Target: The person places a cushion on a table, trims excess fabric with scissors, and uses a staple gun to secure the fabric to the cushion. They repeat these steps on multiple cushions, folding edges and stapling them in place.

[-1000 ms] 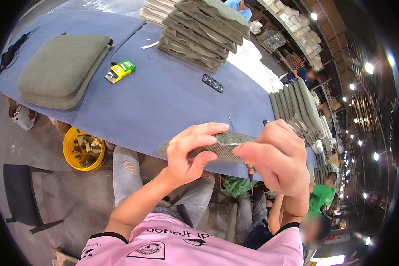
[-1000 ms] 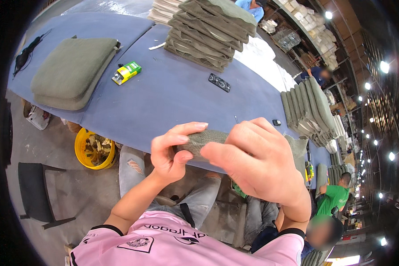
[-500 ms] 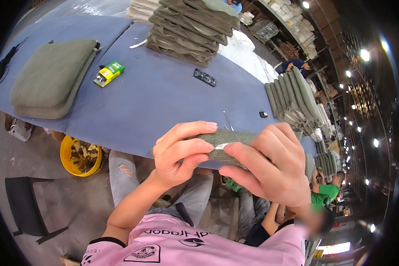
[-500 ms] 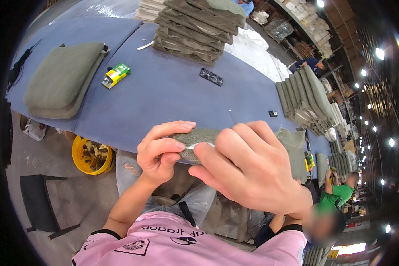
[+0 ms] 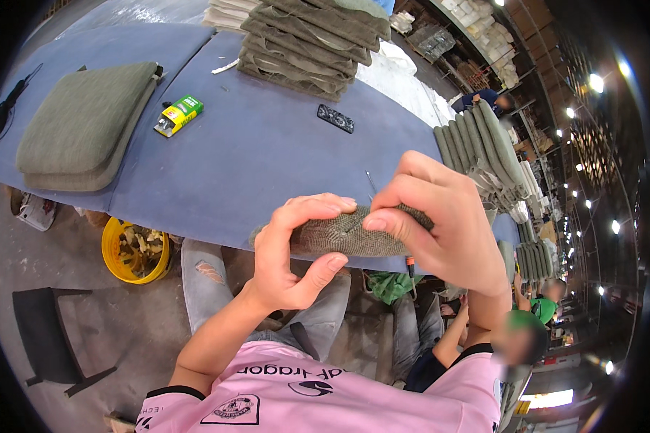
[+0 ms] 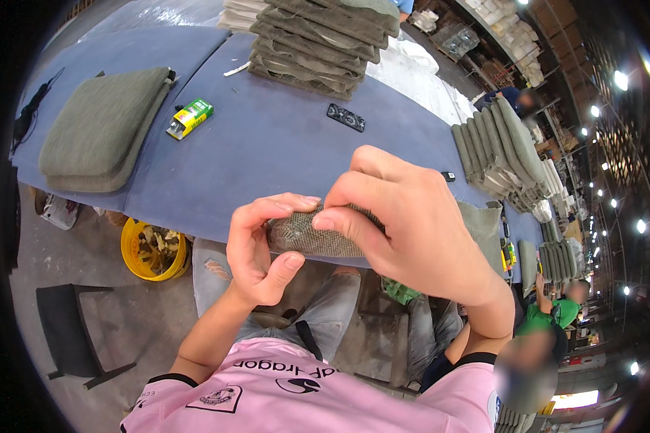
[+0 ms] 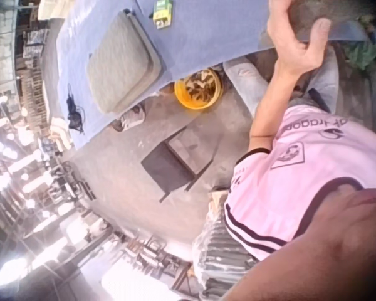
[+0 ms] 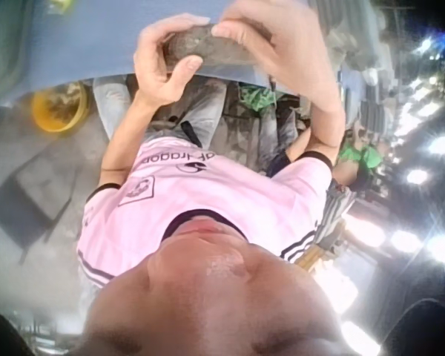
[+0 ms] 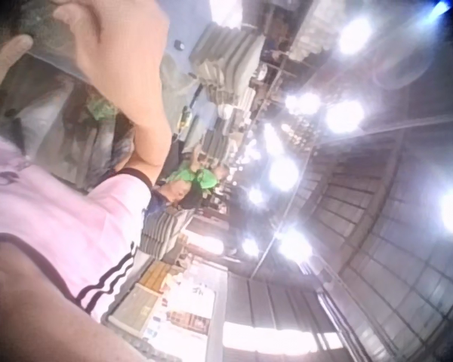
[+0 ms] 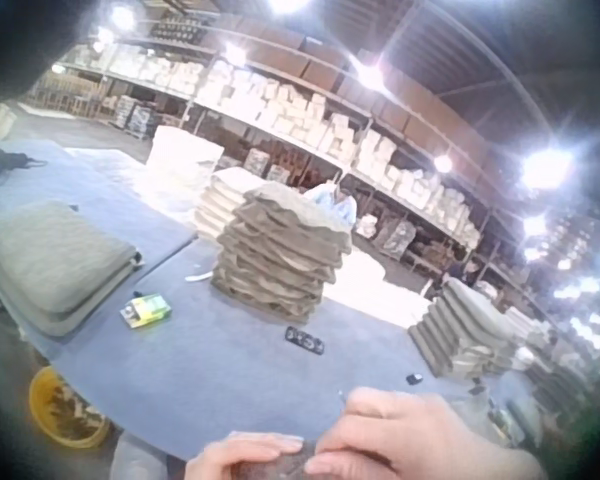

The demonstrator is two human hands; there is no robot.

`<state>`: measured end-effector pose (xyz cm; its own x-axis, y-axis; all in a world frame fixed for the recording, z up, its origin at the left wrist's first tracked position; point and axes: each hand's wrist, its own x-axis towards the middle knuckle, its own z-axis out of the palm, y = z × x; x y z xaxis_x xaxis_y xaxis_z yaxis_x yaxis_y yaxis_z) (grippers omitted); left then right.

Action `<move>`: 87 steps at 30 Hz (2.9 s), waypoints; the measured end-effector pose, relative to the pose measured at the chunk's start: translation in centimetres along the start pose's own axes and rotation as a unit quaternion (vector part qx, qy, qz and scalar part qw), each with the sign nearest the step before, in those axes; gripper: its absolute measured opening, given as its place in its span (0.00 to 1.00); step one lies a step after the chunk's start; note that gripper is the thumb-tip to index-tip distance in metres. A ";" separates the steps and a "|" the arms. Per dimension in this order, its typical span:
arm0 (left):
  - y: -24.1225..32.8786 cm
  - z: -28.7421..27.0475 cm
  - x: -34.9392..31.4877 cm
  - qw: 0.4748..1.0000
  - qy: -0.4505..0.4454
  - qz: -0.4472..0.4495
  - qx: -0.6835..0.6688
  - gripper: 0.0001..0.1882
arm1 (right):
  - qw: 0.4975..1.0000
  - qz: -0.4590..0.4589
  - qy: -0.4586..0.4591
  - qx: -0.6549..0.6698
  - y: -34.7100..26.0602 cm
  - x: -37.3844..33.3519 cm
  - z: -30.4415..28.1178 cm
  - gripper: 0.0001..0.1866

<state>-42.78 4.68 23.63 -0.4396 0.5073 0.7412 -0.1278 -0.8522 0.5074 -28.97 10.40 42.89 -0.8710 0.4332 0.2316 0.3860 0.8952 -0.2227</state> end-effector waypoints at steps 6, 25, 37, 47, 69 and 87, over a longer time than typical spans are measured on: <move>0.0 -0.7 -0.7 0.998 -0.009 -0.040 -0.045 0.19 | 0.994 -0.028 -0.066 0.083 2.2 1.5 0.4 0.07; 4.7 -1.0 4.6 0.958 -0.173 -0.034 0.225 0.05 | 0.980 -0.111 0.132 -0.095 -0.4 -2.8 0.4 0.17; 1.3 1.0 0.3 0.999 -0.037 -0.021 -0.003 0.10 | 0.996 -0.046 0.079 -0.008 0.2 -2.4 -0.2 0.10; 2.5 2.0 -1.4 0.997 -0.010 -0.068 0.026 0.32 | 0.997 -0.047 -0.015 0.064 2.2 -0.1 0.3 0.13; 0.4 3.1 -1.9 0.967 -0.003 -0.216 -0.136 0.49 | 0.893 0.084 0.262 0.355 0.4 -4.8 10.7 0.17; -7.6 11.7 21.3 0.552 -0.708 -0.407 0.170 0.24 | 0.452 0.153 0.626 0.617 6.2 -1.0 14.0 0.18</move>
<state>-40.73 23.42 40.73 0.8063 0.5016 -0.3135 0.5085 -0.3170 0.8006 -30.00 14.10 27.99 0.3173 0.9286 0.1922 -0.7065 0.3667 -0.6053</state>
